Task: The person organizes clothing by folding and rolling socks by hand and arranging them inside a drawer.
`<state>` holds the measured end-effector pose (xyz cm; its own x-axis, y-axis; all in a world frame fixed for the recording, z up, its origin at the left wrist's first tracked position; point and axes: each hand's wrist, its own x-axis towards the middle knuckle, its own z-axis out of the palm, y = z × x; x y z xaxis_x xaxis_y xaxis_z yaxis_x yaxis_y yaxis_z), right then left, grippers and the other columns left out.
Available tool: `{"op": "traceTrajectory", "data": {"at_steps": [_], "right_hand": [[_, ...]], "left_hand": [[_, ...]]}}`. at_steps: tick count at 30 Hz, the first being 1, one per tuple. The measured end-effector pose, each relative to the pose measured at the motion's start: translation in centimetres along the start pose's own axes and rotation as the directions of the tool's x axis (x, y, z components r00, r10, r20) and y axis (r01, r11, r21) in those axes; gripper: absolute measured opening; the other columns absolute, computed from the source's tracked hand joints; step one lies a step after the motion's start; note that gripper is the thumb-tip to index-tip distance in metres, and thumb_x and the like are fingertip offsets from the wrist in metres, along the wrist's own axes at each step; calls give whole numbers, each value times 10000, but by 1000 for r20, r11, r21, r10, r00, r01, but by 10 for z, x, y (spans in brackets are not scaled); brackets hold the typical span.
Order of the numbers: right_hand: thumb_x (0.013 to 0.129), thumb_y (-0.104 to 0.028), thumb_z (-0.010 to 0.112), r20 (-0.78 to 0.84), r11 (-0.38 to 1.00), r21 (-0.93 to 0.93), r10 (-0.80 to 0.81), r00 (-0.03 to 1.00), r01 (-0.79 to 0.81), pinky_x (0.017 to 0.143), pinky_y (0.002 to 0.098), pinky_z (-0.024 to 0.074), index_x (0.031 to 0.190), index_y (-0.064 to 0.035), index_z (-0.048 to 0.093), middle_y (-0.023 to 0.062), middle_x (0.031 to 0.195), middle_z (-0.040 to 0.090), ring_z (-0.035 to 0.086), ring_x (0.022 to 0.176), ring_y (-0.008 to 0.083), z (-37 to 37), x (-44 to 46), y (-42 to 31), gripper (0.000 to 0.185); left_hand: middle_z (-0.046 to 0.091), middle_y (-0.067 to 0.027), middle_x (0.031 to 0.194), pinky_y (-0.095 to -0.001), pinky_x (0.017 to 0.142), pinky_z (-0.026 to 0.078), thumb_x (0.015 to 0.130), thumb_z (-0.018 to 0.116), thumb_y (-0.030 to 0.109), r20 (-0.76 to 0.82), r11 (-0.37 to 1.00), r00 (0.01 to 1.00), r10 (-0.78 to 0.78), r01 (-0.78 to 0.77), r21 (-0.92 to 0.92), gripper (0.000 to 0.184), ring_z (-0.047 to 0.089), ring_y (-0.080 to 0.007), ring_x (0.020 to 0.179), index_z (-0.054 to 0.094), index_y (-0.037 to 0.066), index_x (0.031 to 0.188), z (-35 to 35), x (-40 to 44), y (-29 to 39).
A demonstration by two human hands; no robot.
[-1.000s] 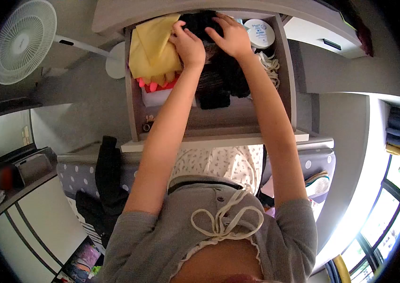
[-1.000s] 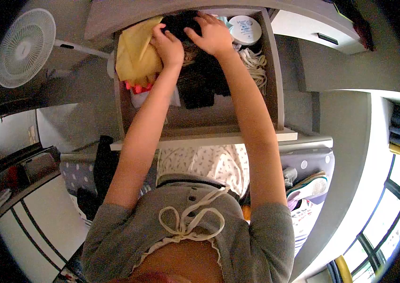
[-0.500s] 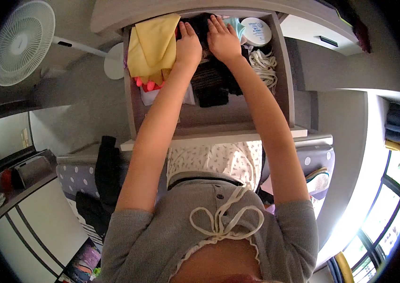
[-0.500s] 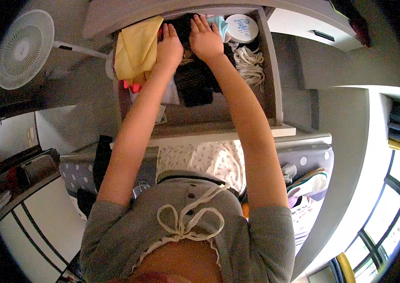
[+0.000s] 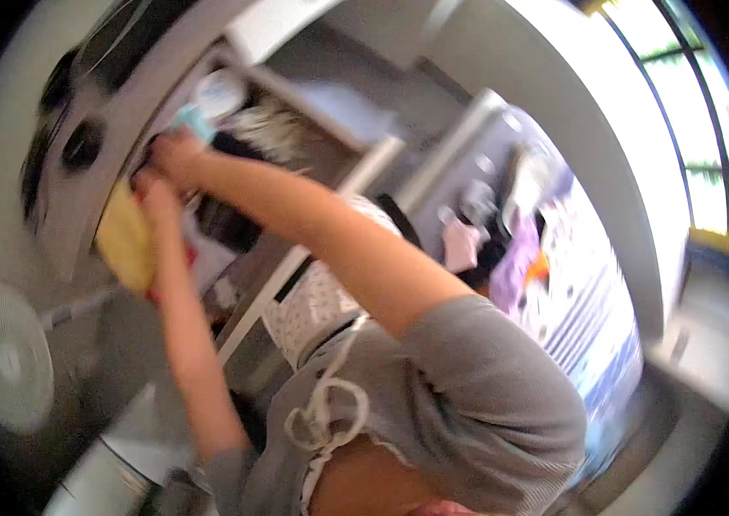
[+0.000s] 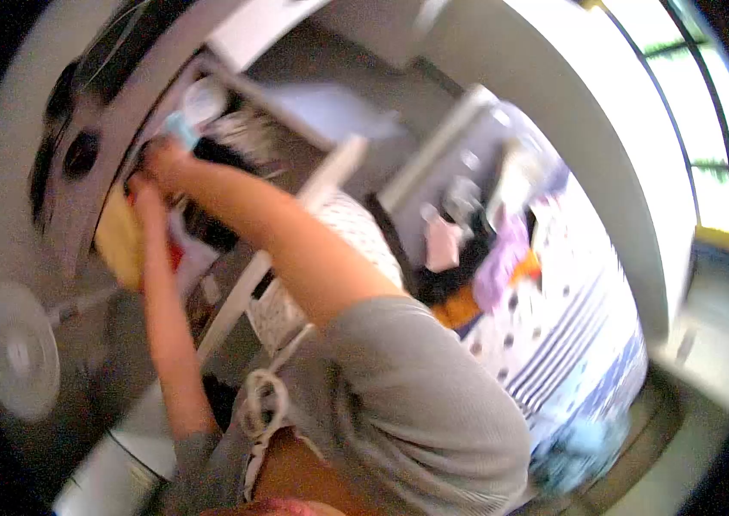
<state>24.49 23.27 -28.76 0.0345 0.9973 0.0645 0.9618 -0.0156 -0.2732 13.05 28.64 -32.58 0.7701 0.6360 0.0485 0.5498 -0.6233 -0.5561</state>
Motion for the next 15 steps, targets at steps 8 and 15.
{"op": "traceTrajectory", "data": {"at_steps": [8, 15], "right_hand": [[754, -306, 503, -328, 811, 546, -24, 944, 210, 760, 333, 416, 987, -76, 581, 103, 946, 589, 546, 909, 212, -133, -185, 26, 337], [739, -276, 565, -99, 317, 664, 935, 340, -678, 649, 323, 453, 853, -31, 577, 156, 812, 583, 572, 728, 267, -82, -471, 128, 270]], "left_hand": [[336, -170, 1258, -370, 914, 329, 815, 440, 231, -46, 835, 962, -268, 208, -510, 480, 400, -316, 1094, 335, -4, 1220, -45, -2, -29], [496, -131, 1106, -314, 798, 405, 844, 430, 119, -217, 500, 972, -86, -147, -854, 283, 501, -259, 971, 495, 36, 1107, -110, -28, 12]]}}
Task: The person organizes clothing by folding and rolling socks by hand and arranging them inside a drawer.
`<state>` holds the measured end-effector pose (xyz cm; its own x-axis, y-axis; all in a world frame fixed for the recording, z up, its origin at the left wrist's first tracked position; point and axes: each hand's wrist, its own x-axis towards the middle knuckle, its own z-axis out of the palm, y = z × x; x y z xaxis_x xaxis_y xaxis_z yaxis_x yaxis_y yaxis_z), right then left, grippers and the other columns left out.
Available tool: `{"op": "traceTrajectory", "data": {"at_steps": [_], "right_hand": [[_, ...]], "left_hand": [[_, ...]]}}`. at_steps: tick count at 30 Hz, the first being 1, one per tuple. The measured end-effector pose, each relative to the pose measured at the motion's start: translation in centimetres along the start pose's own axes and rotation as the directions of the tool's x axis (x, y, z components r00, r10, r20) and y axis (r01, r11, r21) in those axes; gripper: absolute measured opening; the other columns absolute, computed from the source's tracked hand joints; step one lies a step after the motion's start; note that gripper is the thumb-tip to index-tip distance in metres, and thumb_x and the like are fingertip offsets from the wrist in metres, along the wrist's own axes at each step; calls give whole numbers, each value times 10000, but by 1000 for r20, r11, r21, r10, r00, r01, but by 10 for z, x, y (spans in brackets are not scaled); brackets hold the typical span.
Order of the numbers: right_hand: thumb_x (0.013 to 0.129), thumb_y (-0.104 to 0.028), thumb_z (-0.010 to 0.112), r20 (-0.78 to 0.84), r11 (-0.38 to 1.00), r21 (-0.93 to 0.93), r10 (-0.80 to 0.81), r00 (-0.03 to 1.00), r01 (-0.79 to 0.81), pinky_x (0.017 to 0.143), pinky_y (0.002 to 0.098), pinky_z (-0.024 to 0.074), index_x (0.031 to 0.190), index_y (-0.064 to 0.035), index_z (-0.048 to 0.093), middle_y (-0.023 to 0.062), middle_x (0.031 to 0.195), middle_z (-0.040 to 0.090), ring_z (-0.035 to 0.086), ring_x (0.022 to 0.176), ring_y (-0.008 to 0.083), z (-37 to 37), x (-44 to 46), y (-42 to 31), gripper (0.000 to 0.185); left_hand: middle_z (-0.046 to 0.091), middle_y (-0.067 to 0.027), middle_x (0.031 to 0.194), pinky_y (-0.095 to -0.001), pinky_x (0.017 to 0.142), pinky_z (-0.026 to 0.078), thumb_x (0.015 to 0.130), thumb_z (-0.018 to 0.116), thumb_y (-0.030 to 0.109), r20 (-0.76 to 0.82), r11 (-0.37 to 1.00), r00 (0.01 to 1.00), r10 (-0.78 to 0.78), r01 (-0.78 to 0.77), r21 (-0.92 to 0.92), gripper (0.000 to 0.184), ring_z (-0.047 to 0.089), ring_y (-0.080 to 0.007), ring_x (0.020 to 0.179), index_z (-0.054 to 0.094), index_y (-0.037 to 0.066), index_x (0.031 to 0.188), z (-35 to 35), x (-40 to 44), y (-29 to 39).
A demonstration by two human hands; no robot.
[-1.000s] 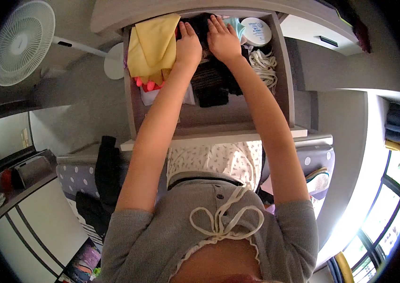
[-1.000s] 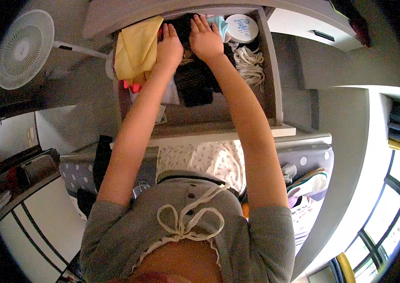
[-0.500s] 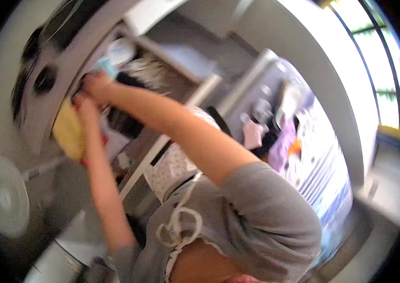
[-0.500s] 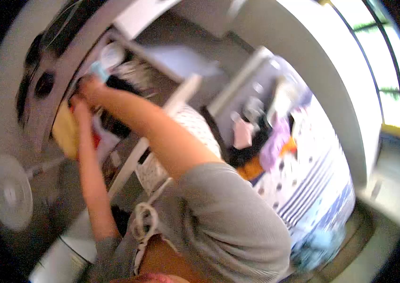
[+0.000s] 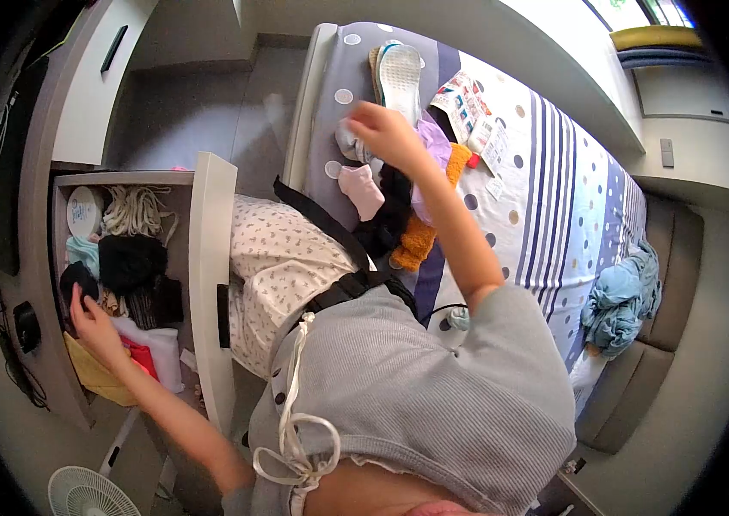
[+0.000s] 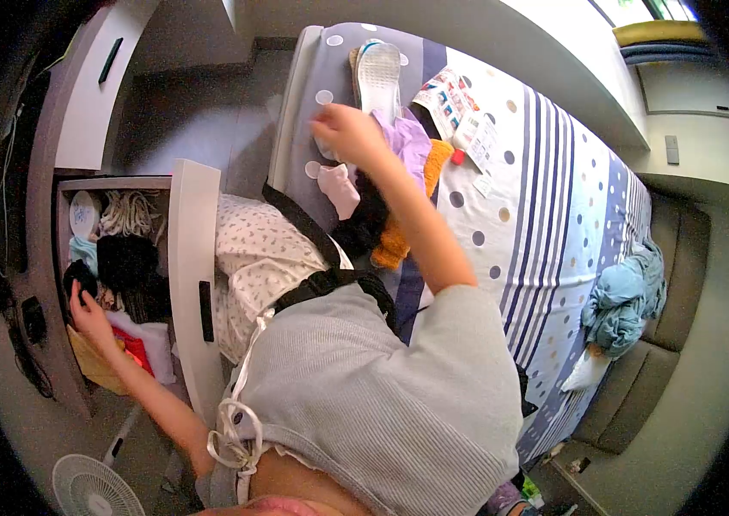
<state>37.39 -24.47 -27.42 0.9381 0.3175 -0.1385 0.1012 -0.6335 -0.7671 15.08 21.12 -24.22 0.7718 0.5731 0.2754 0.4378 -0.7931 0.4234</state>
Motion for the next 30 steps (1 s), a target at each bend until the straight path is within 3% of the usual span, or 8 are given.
{"op": "traceTrajectory", "data": {"at_steps": [2, 9, 14, 20, 24, 26, 28, 30], "right_hand": [[700, -302, 603, -99, 957, -288, 7, 995, -35, 681, 356, 445, 887, -33, 551, 176, 876, 564, 561, 785, 299, -5, -29, 69, 332], [662, -248, 642, -164, 941, -223, 221, 962, -254, 720, 355, 425, 928, -6, 519, 187, 810, 572, 555, 812, 316, 9, -75, 94, 380], [733, -99, 580, 137, 945, 191, 242, 961, -265, 684, 230, 413, 926, -9, 555, 21, 784, 562, 512, 756, 89, -56, -66, 48, 214], [747, -46, 530, 186, 822, 534, 113, 976, -197, 714, 224, 424, 963, -23, 516, 59, 841, 552, 525, 787, 114, -127, -82, -35, 218], [740, -162, 554, 571, 998, -50, -4, 821, 39, 779, 260, 405, 987, 39, 496, 104, 948, 538, 510, 888, 169, -96, -76, -43, 324], [717, -275, 591, 591, 961, -277, 189, 784, -22, 757, 321, 432, 983, -3, 549, 176, 950, 572, 559, 859, 259, -46, -84, -23, 383], [652, -344, 636, 453, 708, -705, 496, 740, -43, 721, 364, 456, 910, 3, 580, 184, 905, 584, 567, 838, 309, 11, -93, 25, 436], [612, -350, 657, 421, 685, -728, 485, 767, -34, 690, 387, 467, 839, -1, 597, 182, 861, 591, 567, 805, 331, 49, -112, 79, 420]], "left_hand": [[536, -114, 1048, -288, 764, 419, 846, 441, 116, 61, 983, 998, -25, 36, -180, 265, 522, -211, 934, 512, 38, 1090, 11, -9, 4], [593, -80, 946, -225, 567, 449, 858, 440, 153, 190, 970, 971, -145, 178, -165, 243, 554, -124, 658, 545, 47, 1049, 20, -38, 42], [595, -79, 928, -226, 569, 443, 854, 449, 148, 166, 967, 976, -139, 170, -189, 232, 556, -124, 654, 553, 51, 1037, 17, -42, 46], [600, -75, 916, -222, 574, 441, 852, 455, 146, 140, 966, 990, -25, 59, -250, 223, 557, -118, 660, 561, 55, 1026, 12, -42, 55], [600, -68, 906, -224, 581, 438, 853, 451, 130, 167, 965, 986, 5, 39, -259, 221, 554, -120, 664, 563, 58, 1029, 8, -45, 65], [601, -69, 905, -230, 583, 436, 852, 445, 115, 173, 972, 985, 26, 16, -236, 223, 558, -121, 678, 557, 60, 1036, 8, -46, 62], [601, -70, 905, -230, 583, 436, 851, 443, 113, 173, 968, 984, 44, 1, -250, 225, 560, -120, 680, 554, 62, 1040, 7, -46, 61], [601, -67, 904, -228, 585, 435, 851, 442, 112, 178, 966, 983, 48, 0, -260, 226, 561, -119, 678, 552, 64, 1042, 8, -47, 59]]}}
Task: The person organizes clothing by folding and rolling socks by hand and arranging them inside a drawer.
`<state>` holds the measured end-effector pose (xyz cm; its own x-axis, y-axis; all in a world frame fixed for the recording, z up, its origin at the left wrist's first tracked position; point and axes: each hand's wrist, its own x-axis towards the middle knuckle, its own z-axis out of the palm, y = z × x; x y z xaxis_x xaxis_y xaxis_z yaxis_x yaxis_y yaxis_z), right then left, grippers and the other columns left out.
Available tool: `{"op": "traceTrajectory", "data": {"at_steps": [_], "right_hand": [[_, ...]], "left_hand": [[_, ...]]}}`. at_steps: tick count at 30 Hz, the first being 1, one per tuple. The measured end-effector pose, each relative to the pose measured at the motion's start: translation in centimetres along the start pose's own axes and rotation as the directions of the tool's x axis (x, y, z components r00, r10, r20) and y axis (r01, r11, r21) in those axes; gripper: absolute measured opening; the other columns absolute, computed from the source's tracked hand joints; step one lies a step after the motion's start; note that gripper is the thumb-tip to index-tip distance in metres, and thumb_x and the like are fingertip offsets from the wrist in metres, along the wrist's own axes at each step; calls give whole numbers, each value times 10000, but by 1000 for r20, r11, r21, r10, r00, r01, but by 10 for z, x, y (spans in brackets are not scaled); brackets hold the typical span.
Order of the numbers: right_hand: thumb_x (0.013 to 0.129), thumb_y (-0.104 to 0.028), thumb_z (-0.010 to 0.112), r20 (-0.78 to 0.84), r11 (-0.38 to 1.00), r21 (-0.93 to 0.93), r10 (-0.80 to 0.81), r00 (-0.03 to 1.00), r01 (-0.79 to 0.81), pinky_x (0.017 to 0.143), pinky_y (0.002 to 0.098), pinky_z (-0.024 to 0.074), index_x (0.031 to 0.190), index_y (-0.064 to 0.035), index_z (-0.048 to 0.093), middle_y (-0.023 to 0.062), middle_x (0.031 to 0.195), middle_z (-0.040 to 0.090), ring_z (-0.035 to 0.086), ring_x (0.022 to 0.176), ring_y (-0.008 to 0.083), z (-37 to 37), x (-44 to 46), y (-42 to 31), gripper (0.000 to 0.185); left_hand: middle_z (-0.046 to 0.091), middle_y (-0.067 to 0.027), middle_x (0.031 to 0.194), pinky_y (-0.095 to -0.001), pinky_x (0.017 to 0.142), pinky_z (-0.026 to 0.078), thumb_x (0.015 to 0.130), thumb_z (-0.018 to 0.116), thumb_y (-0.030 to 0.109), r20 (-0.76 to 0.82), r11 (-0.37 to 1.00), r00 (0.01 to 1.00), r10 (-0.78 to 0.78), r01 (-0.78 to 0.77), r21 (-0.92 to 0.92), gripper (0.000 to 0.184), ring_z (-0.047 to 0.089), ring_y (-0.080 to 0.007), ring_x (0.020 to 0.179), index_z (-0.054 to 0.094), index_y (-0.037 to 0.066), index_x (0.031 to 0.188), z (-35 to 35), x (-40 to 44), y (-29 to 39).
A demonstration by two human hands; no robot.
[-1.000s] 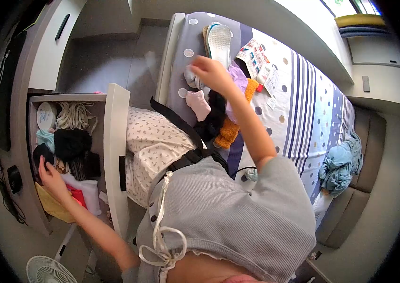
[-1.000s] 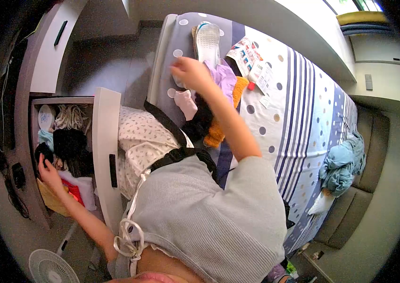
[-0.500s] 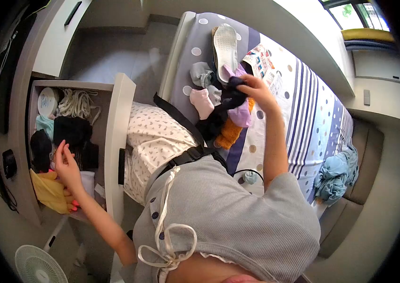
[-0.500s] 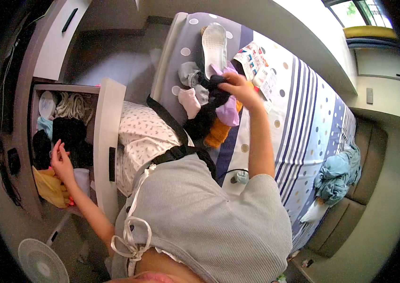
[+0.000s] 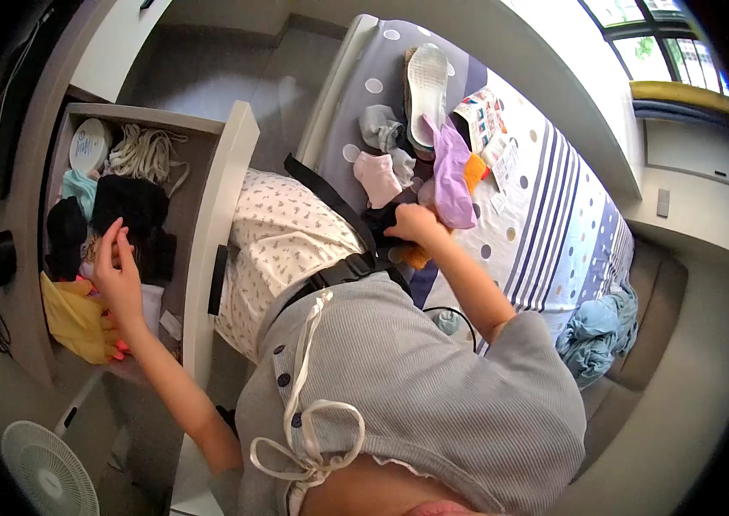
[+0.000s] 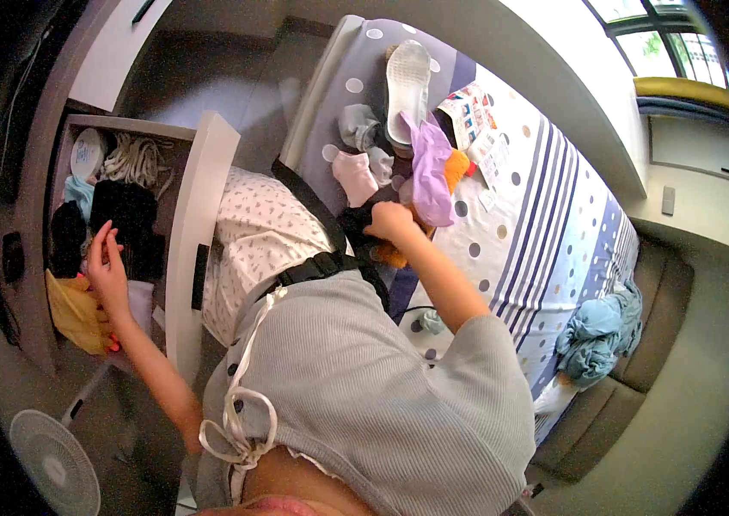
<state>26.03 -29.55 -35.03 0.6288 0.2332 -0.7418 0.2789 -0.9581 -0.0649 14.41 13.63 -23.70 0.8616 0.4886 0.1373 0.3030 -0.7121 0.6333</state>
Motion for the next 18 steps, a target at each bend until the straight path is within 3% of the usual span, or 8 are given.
{"op": "traceTrajectory", "data": {"at_steps": [3, 7, 9, 11, 12, 14, 16, 18], "right_hand": [[628, -366, 636, -62, 996, 91, 20, 998, -14, 716, 391, 443, 869, -19, 597, 194, 827, 585, 562, 789, 336, -9, -10, 4, 424], [661, -261, 634, 32, 902, 221, -387, 922, 371, 727, 350, 436, 958, -8, 568, 190, 855, 583, 559, 785, 320, -116, -62, -11, 396], [650, -194, 662, -80, 782, 297, -551, 831, 548, 700, 315, 428, 943, 19, 548, 172, 866, 577, 558, 787, 261, -164, -86, -26, 379], [635, -101, 641, -197, 625, 263, -711, 675, 735, 610, 279, 434, 891, 19, 527, 134, 724, 562, 546, 645, 210, -209, -104, -53, 305], [609, -75, 630, -131, 558, 240, -792, 596, 794, 568, 281, 427, 842, 22, 514, 128, 673, 540, 538, 600, 205, -228, -101, -67, 277], [583, -76, 634, -97, 407, 266, -890, 445, 874, 548, 294, 416, 799, 27, 501, 133, 650, 514, 532, 588, 217, -249, -92, -97, 274], [563, -112, 641, -89, 225, 229, -964, 250, 947, 527, 311, 403, 766, 28, 490, 136, 652, 497, 529, 582, 248, -258, -79, -135, 290], [559, -133, 646, -55, 45, 220, -997, 59, 975, 525, 319, 400, 758, 24, 487, 137, 661, 494, 526, 585, 262, -266, -71, -174, 300]], "left_hand": [[601, -66, 902, -225, 588, 433, 851, 444, 115, -5, 999, 1000, -10, 10, -40, 224, 560, -117, 677, 553, 69, 1040, 0, 2, -1], [600, -67, 885, -214, 595, 433, 850, 451, 112, 2, 998, 1000, 8, -8, -62, 209, 561, -114, 698, 565, 59, 1017, -1, 2, 16], [596, -63, 889, -213, 593, 434, 839, 467, 97, 21, 976, 1000, -7, 11, -216, 200, 561, -113, 711, 567, 46, 1003, 1, 2, 32], [573, -74, 952, -228, 623, 443, 805, 520, 108, 104, 945, 994, 45, -8, -328, 227, 559, -131, 770, 554, 41, 1020, 2, -1, 51], [552, -87, 1011, -244, 657, 451, 782, 558, 128, 162, 940, 980, 112, -52, -339, 275, 557, -151, 824, 540, 44, 1043, 2, -2, 63], [464, -111, 1145, -288, 771, 435, 722, 630, 176, 115, 890, 923, 367, -312, -333, 513, 502, -208, 978, 422, 73, 1180, 1, 0, 97], [363, -126, 1235, -339, 862, 389, 664, 691, 210, 126, 880, 921, 368, -301, -366, 774, 424, -251, 1083, 242, 112, 1286, 8, -1, 109], [340, -126, 1249, -368, 871, 378, 641, 717, 190, 107, 738, 953, 285, -147, -659, 889, 414, -246, 1093, 140, 122, 1314, 14, -3, 105]]}}
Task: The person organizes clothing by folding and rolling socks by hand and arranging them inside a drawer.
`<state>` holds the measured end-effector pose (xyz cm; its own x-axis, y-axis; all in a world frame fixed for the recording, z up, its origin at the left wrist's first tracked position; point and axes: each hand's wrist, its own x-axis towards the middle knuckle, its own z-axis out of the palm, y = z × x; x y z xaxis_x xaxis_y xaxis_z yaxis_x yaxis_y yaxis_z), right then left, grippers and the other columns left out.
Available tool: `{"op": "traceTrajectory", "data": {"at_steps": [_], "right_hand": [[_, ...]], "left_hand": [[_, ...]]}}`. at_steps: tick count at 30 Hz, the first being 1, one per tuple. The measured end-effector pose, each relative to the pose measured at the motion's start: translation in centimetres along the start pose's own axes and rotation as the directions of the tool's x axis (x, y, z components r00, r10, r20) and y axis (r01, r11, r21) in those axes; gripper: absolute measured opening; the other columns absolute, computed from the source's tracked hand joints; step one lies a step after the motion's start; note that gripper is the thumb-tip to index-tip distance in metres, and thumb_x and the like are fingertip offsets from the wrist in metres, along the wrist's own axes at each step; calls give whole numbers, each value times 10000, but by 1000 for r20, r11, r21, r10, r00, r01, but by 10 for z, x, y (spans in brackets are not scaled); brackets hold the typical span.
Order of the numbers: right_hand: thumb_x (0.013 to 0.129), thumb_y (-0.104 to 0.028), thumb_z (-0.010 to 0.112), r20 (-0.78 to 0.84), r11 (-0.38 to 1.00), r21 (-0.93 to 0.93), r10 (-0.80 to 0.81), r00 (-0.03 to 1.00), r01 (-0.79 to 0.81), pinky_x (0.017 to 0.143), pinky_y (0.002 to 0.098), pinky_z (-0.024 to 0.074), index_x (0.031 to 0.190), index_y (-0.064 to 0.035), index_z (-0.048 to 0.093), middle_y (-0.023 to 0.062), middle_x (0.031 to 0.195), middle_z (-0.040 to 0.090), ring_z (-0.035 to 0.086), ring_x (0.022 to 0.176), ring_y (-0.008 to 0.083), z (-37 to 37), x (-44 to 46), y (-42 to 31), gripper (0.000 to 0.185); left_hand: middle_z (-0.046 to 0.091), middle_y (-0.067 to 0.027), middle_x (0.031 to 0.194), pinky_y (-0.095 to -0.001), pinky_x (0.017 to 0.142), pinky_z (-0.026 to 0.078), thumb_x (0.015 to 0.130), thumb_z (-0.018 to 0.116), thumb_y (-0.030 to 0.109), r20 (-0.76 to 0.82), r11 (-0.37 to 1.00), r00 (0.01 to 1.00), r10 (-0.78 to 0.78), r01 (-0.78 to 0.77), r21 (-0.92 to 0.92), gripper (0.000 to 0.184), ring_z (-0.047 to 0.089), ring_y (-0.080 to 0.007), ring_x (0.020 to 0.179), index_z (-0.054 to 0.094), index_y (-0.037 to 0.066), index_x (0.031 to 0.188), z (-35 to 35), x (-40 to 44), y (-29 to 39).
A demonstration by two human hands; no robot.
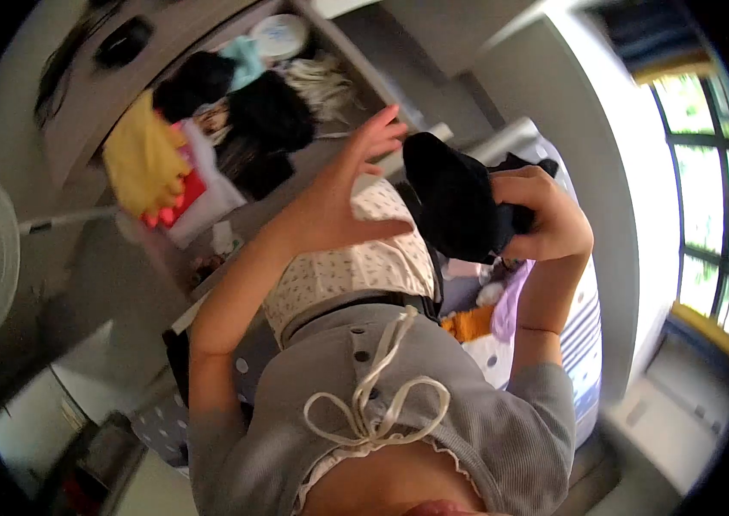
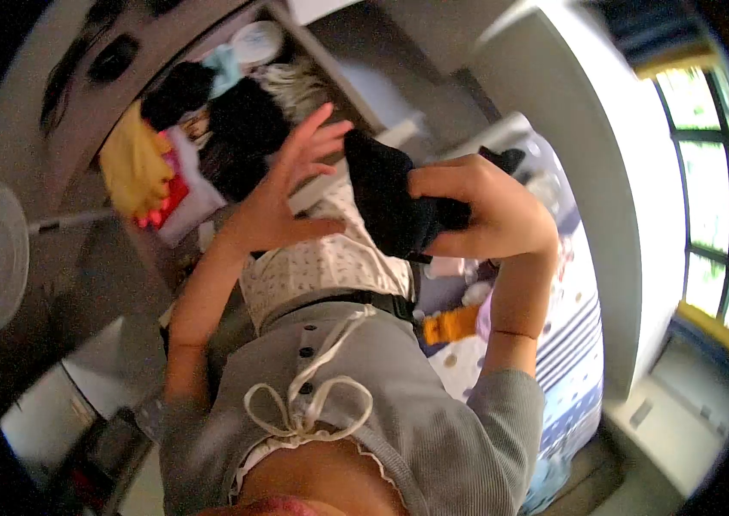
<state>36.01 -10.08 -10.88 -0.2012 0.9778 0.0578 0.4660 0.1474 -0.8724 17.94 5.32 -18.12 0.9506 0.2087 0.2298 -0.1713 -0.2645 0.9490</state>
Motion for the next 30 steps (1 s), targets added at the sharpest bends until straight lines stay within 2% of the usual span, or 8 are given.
{"op": "traceTrajectory", "data": {"at_steps": [2, 4, 7, 14, 15, 18, 24, 30], "right_hand": [[553, -149, 648, 62, 991, 36, -132, 989, 130, 526, 312, 389, 748, 22, 484, 133, 661, 478, 506, 584, 268, -3, 33, 5, 307], [553, -139, 647, 68, 971, 114, -217, 974, 208, 532, 307, 386, 744, 22, 483, 129, 654, 468, 486, 576, 274, 1, 58, 13, 298], [561, -86, 635, 69, 963, 208, -189, 980, 171, 559, 275, 394, 775, 28, 501, 106, 680, 502, 471, 596, 168, 13, 84, 21, 277], [657, -182, 701, -119, 969, 230, 122, 985, -92, 700, 238, 414, 970, 18, 530, 70, 873, 562, 502, 788, 105, 35, 110, 19, 409], [665, -171, 695, -153, 960, 252, 164, 974, -122, 705, 239, 414, 972, 18, 534, 69, 873, 566, 505, 792, 106, 33, 112, 16, 395], [679, -115, 667, -308, 972, 223, 138, 941, -69, 698, 254, 424, 967, -9, 561, 79, 857, 581, 539, 776, 135, 44, 120, 15, 324], [645, -70, 660, -493, 987, -119, -157, 856, 112, 602, 279, 437, 851, -11, 586, 103, 725, 547, 549, 686, 201, 85, 152, -18, 227], [673, -23, 631, -470, 954, 135, -175, 865, 266, 610, 243, 414, 771, 17, 565, 98, 733, 551, 538, 669, 195, 77, 161, 9, 124]], "left_hand": [[421, -110, 1166, -310, 790, 434, 684, 685, 123, -78, 877, 997, -24, -16, -480, 744, 486, -180, 995, 234, 69, 1273, -7, -4, -19], [493, -98, 1060, -236, 729, 447, 712, 641, 72, -106, 714, 958, -266, 122, -689, 538, 525, -119, 892, 376, 25, 1179, -28, -21, -19], [525, -86, 982, -194, 678, 438, 729, 591, 20, -296, 667, 907, -299, -24, -745, 357, 528, -82, 815, 476, 2, 1067, -50, -46, -11], [492, -43, 879, -173, 628, 409, 720, 582, 4, -674, 988, 732, -99, -6, -151, 179, 481, -78, 773, 532, 0, 891, -75, -64, 17], [473, -45, 852, -174, 632, 409, 705, 587, -12, -641, 986, 752, 153, -77, 146, 169, 478, -95, 776, 533, 3, 865, -83, -62, 14], [472, -47, 848, -177, 635, 426, 699, 592, -6, -560, 954, 788, 257, -114, 277, 173, 494, -107, 786, 534, 6, 863, -93, -54, 24], [483, -45, 862, -192, 654, 466, 706, 587, 3, -533, 984, 833, 147, -68, 164, 167, 518, -106, 799, 535, 8, 865, -80, -41, 40], [485, -39, 861, -203, 664, 447, 710, 540, -31, -641, 998, 766, 40, -3, 58, 194, 518, -103, 768, 549, 7, 900, -80, -45, 42]]}}
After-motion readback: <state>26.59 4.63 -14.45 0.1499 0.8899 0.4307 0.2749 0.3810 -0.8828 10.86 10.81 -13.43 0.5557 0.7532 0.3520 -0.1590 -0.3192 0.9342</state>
